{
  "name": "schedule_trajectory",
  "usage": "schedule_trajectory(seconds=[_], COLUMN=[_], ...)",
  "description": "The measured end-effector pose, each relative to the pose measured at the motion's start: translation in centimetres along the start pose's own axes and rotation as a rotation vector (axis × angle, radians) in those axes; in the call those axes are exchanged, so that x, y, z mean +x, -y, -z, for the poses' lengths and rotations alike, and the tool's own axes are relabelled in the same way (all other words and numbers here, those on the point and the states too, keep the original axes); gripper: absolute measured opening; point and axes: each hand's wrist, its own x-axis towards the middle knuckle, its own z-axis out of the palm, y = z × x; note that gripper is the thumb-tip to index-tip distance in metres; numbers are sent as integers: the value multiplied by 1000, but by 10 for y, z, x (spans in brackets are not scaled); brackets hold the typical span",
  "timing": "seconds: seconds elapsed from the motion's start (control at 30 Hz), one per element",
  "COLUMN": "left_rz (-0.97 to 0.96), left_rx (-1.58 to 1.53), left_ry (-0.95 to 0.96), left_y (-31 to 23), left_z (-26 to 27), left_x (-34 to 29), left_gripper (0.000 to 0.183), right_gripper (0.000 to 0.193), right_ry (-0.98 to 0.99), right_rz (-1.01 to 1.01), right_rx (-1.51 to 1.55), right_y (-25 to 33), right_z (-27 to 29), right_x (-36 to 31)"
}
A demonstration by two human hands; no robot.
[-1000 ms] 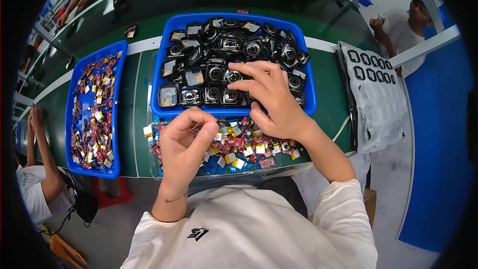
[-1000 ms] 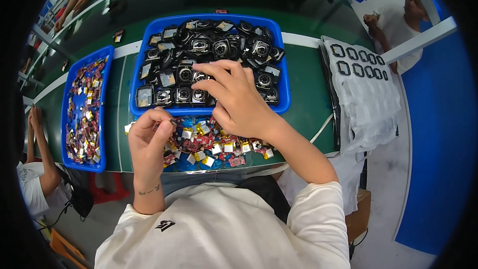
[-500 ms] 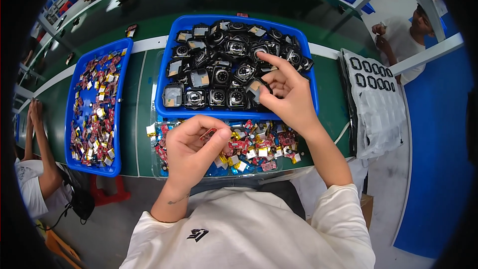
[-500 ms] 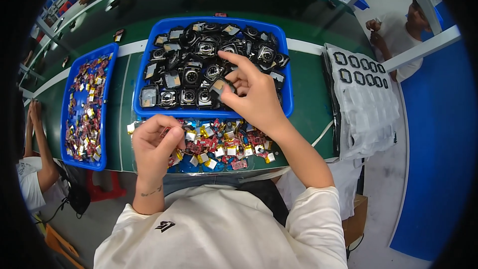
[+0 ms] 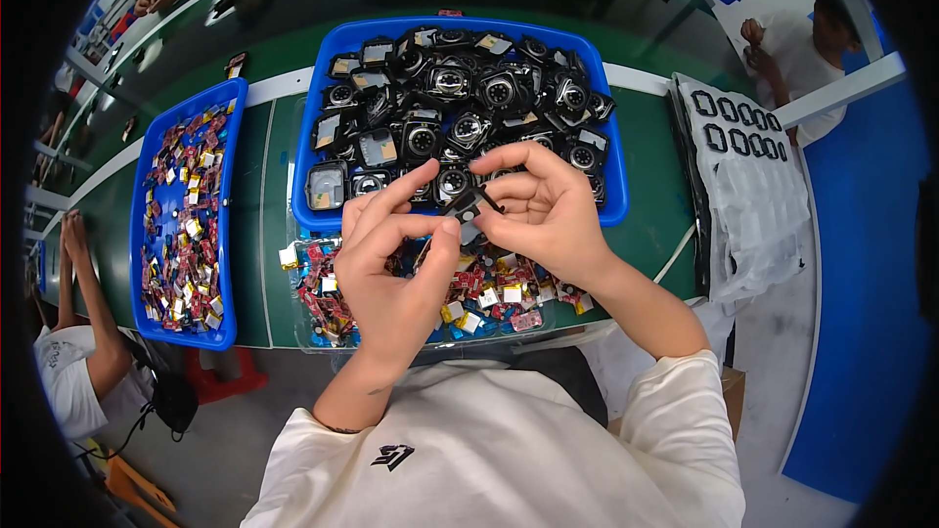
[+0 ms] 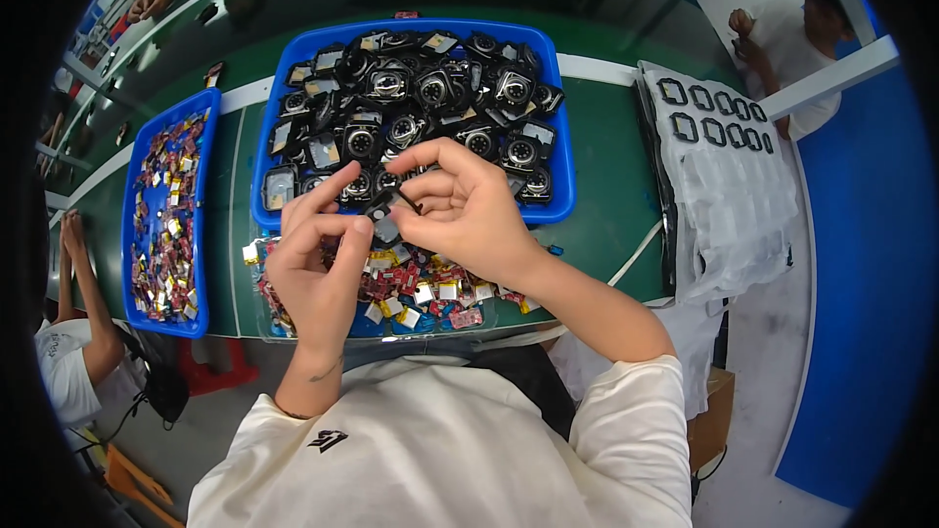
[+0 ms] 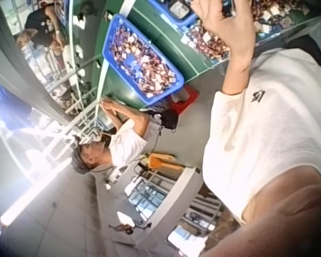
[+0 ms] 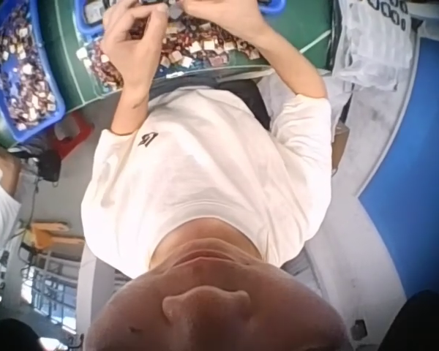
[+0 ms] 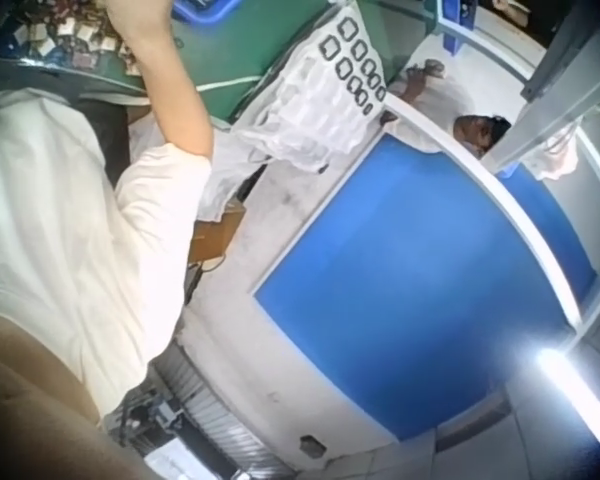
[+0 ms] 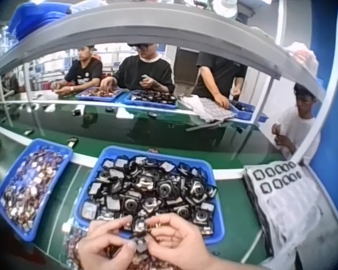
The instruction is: The person is manually assembling small electronic components (possibly camera modules or sensors) at a factory workbench, picking parts from trays and combining them.
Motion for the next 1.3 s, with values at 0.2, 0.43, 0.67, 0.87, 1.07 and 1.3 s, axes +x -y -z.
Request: schedule_trajectory(seconds=[0.2,0.43,0.67,0.87,1.07,1.3], left_rz=[-25,33,-70,-140,-153,121], left_rx=[92,56,149,178,165,-39], left_ry=[6,9,40,40,-44,27], left_y=[1,1,0,-6,-6,-11], left_z=[0,-1,-4,-2,2,3], left_x=[2,1,0,-6,-5,-7], left_gripper=[5,4,13,21,16,11], right_gripper=[29,24,18,18,19,25], right_ry=[93,77,-37,-68,-128,-83], right_rz=[75,66,235,236,222,170], right_rx=[-127,-161,-175,-145,-107,-80], right_y=[-4,2,-8,-8,-6,-7], right_z=[3,-2,-1,1,6,6], right_x=[-3,-5,-6,-5,-1,2])
